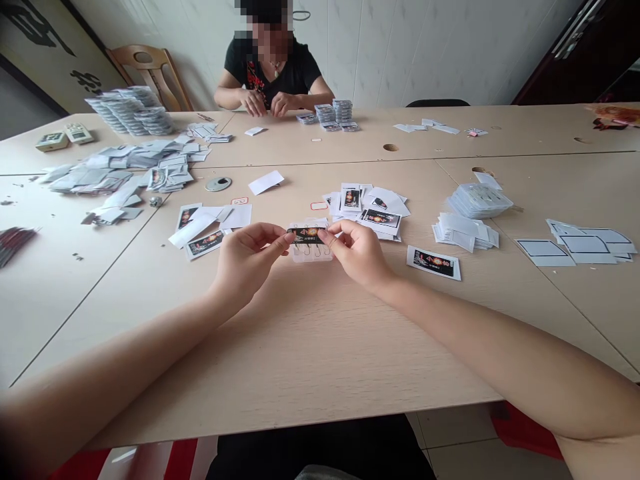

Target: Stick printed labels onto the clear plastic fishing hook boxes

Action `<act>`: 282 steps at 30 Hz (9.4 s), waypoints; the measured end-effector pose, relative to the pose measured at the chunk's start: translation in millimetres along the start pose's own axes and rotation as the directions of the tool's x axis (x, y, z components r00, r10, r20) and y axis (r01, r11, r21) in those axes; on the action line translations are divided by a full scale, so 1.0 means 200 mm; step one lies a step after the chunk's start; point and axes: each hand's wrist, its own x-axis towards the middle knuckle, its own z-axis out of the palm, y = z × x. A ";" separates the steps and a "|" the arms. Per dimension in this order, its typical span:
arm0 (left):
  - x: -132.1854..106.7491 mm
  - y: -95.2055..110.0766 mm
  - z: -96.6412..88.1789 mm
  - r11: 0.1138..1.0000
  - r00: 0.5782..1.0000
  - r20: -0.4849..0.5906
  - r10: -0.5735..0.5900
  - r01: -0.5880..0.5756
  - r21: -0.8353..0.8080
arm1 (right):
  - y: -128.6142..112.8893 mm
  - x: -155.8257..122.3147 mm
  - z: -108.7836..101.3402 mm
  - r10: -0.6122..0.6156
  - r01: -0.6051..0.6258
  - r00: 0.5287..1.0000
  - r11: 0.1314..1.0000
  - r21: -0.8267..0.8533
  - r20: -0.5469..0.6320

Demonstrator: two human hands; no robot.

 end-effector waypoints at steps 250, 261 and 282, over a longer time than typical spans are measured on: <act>0.04 -0.06 0.02 0.804 0.897 0.439 -0.055 0.301 -0.512 | 0.00 0.00 0.01 -0.084 0.079 0.996 0.969 0.232 0.011; 0.04 -0.06 0.02 0.783 0.914 0.397 -0.081 0.305 -0.543 | -0.01 -0.04 0.00 -0.112 0.100 0.993 0.964 0.245 0.039; 0.03 -0.06 0.02 0.788 0.918 0.389 -0.081 0.298 -0.538 | -0.03 -0.05 0.00 -0.282 0.271 0.958 0.952 0.144 0.062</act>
